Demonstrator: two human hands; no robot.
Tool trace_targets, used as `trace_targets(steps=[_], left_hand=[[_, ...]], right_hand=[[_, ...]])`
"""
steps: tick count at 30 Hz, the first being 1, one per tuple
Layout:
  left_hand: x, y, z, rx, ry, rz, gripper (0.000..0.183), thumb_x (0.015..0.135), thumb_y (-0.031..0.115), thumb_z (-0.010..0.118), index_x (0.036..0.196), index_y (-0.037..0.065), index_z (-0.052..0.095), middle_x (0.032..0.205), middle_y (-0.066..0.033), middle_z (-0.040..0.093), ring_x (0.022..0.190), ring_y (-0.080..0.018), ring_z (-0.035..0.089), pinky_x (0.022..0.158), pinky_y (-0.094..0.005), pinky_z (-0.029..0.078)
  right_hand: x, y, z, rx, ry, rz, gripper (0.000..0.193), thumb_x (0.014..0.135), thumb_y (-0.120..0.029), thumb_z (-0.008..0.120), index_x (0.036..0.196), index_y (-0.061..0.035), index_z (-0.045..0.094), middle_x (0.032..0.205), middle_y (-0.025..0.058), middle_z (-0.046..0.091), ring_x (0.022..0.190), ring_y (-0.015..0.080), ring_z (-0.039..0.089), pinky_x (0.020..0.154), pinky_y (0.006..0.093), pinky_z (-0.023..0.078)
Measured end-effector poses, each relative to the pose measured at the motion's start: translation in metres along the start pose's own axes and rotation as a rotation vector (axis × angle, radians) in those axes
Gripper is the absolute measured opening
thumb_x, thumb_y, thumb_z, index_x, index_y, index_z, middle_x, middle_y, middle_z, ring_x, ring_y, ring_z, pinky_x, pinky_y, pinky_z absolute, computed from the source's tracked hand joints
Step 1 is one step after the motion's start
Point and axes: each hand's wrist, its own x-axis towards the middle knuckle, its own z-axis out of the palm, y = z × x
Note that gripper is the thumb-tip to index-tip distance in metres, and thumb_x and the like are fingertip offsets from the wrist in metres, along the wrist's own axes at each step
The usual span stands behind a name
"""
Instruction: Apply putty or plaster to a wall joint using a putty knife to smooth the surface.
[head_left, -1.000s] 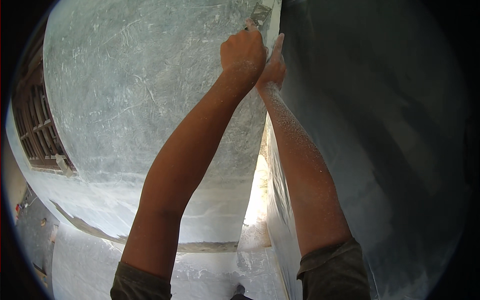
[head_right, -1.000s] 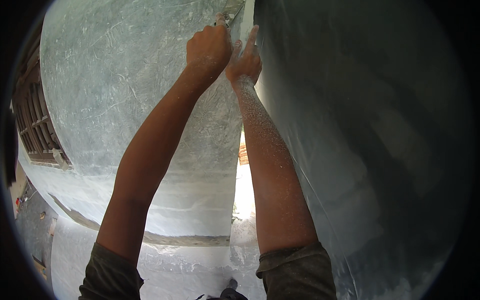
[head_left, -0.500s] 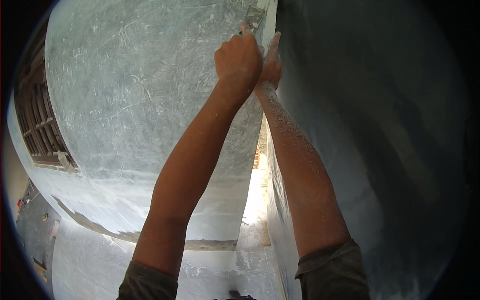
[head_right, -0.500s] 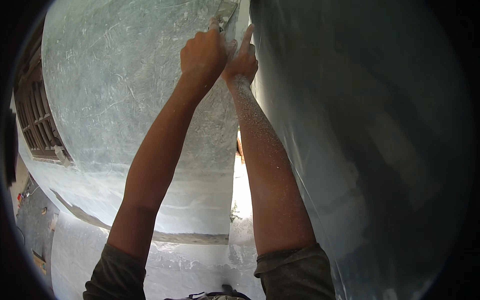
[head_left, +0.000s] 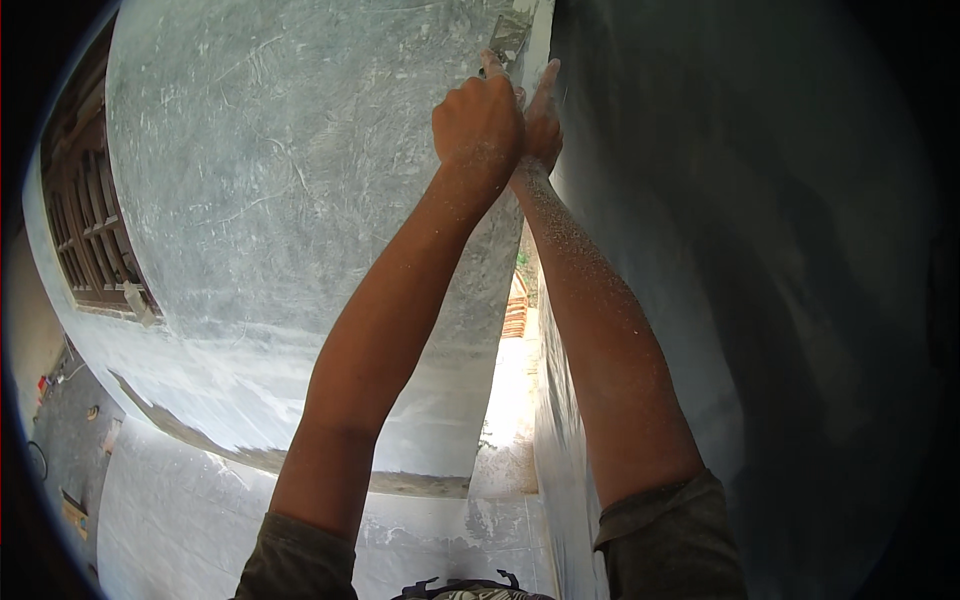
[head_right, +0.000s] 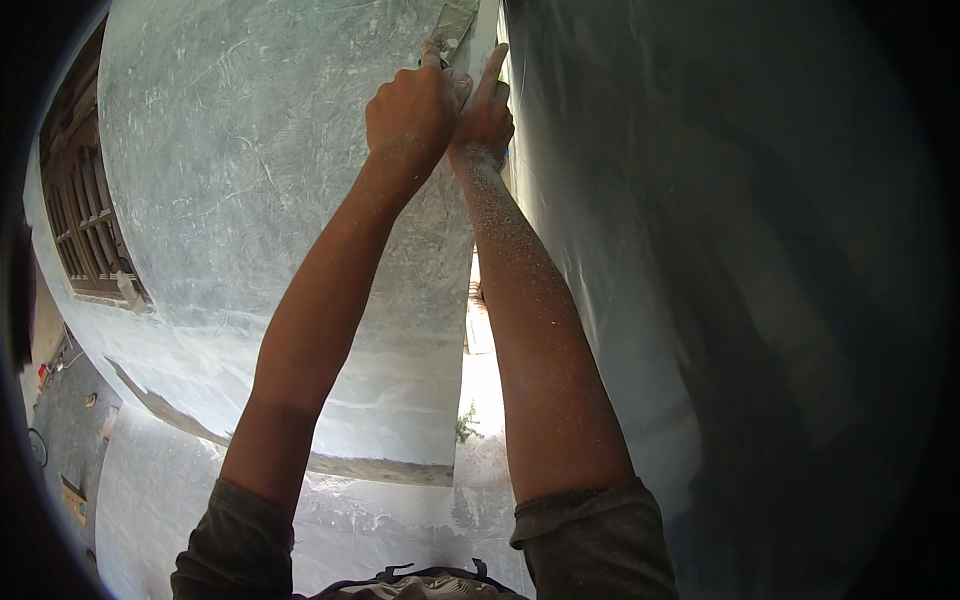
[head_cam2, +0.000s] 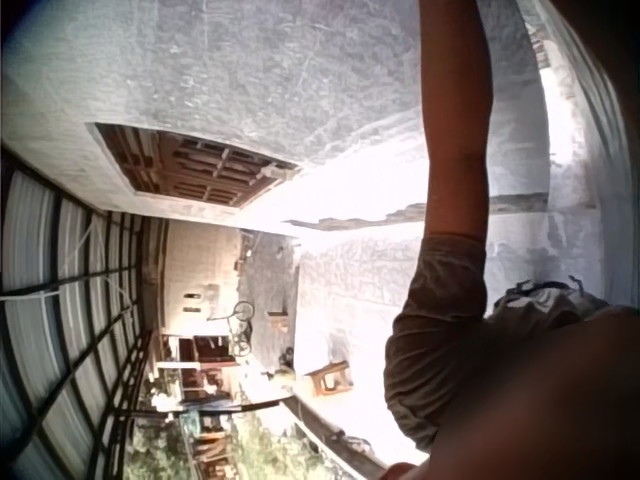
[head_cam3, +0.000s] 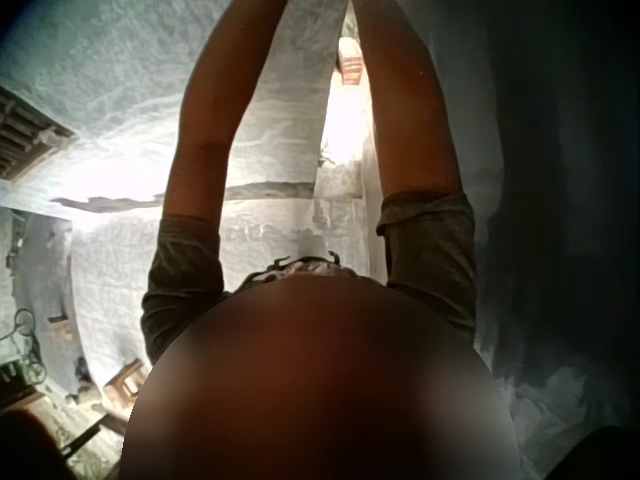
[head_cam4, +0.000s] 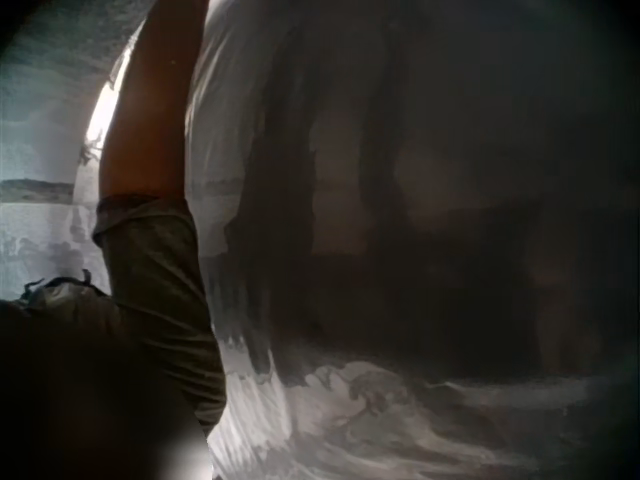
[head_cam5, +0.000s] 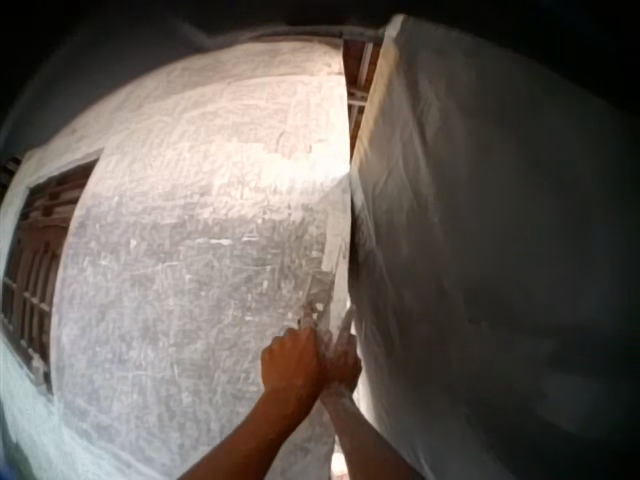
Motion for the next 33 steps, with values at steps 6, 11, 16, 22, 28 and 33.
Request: trace_targets(steps=[6,11,16,22,28,33], left_hand=[[0.017,0.007,-0.003,0.072,0.114,0.070,0.070,0.092,0.037,0.064,0.148,0.000,0.043,0.101,-0.0249,0.072,0.093,-0.0428,0.071,0.080,-0.0514,0.057],[0.000,0.003,0.002,0.021,0.036,0.021,0.067,0.091,0.029,0.063,0.148,-0.001,0.044,0.101,-0.0251,0.072,0.092,-0.0430,0.071,0.079,-0.0504,0.058],[0.015,0.009,-0.007,0.047,0.109,0.061,0.067,0.092,0.033,0.063,0.147,0.000,0.045,0.099,-0.0255,0.071,0.092,-0.0428,0.071,0.078,-0.0511,0.058],[-0.004,0.011,0.000,0.001,0.069,-0.005,0.060,0.093,0.026,0.059,0.145,0.000,0.048,0.096,-0.0254,0.072,0.090,-0.0429,0.072,0.077,-0.0516,0.057],[0.010,0.013,-0.002,-0.017,0.126,0.029,0.061,0.095,0.032,0.058,0.147,0.002,0.046,0.097,-0.0256,0.071,0.091,-0.0440,0.071,0.079,-0.0526,0.057],[-0.006,0.010,0.001,-0.012,0.042,-0.052,0.059,0.093,0.027,0.056,0.146,0.003,0.046,0.100,-0.0267,0.071,0.092,-0.0451,0.070,0.081,-0.0523,0.057]], right_hand=[[-0.008,-0.001,-0.002,0.016,0.084,-0.119,0.086,0.096,-0.041,0.059,0.160,-0.0127,0.009,0.111,0.0243,0.062,0.095,0.0429,0.067,0.082,0.0526,0.056],[-0.001,0.001,-0.002,0.016,0.006,0.010,0.093,0.093,-0.041,0.065,0.160,-0.0109,0.009,0.112,0.0247,0.061,0.094,0.0422,0.067,0.081,0.0529,0.056],[-0.009,0.000,0.003,0.006,0.122,-0.134,0.074,0.102,-0.039,0.049,0.160,-0.0129,0.012,0.106,0.0234,0.063,0.090,0.0415,0.067,0.077,0.0537,0.056],[-0.001,-0.001,-0.002,0.013,-0.026,0.017,0.089,0.095,-0.040,0.062,0.160,-0.0109,0.009,0.111,0.0246,0.061,0.096,0.0405,0.067,0.080,0.0512,0.056],[-0.004,0.000,-0.001,0.033,0.058,-0.104,0.080,0.099,-0.038,0.055,0.160,-0.0120,0.010,0.111,0.0234,0.062,0.096,0.0408,0.066,0.079,0.0513,0.056],[0.000,0.000,0.002,-0.030,-0.020,0.014,0.096,0.090,-0.037,0.068,0.160,-0.0099,0.008,0.113,0.0233,0.061,0.097,0.0396,0.067,0.080,0.0502,0.056]])
